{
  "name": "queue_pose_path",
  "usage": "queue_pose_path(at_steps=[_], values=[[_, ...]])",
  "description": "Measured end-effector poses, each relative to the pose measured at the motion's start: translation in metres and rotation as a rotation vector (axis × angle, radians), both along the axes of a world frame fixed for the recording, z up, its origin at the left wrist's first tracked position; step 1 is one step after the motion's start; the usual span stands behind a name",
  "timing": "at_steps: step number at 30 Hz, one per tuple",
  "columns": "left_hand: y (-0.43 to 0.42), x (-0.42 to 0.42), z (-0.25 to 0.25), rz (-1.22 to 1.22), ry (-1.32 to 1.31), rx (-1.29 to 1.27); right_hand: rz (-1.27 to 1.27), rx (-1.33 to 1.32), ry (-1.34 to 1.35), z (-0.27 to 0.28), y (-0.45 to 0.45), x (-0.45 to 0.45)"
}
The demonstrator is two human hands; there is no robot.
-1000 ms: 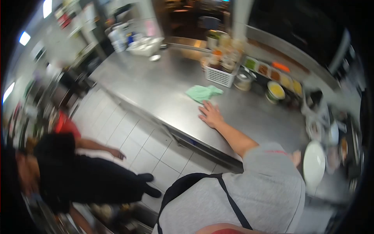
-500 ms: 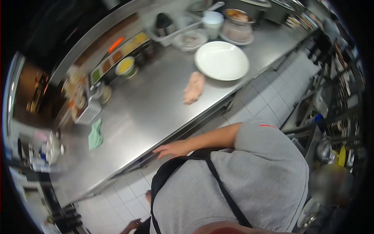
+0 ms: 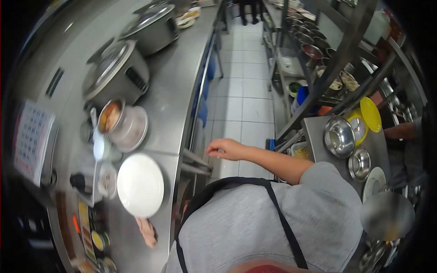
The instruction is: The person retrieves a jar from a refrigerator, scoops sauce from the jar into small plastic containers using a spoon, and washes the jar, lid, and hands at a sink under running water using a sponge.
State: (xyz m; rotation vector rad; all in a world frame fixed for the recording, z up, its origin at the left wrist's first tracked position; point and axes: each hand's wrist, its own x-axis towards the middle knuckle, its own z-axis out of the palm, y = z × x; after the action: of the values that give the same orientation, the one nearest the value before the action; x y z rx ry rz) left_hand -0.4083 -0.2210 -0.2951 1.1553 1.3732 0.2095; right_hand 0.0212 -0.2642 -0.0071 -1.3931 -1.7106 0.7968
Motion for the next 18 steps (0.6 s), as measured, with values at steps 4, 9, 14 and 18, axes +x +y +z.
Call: queue_pose_path(at_steps=[4,9,14,18], values=[[0.094,0.137,0.007,-0.332,-0.098,-0.05,0.028,-0.154,0.074,0.002,0.013,0.053],[0.165,0.313,-0.007,-0.736,-0.281,-0.159,-0.12,-0.323,-0.101,-0.053,0.06,0.168],[0.244,0.48,0.022,-0.931,-0.448,-0.174,-0.504,-0.748,-0.368,-0.144,0.038,0.3],[0.302,0.599,0.128,-0.91,-0.216,-0.069,-0.845,-0.819,-0.287,-0.211,-0.024,0.362]])
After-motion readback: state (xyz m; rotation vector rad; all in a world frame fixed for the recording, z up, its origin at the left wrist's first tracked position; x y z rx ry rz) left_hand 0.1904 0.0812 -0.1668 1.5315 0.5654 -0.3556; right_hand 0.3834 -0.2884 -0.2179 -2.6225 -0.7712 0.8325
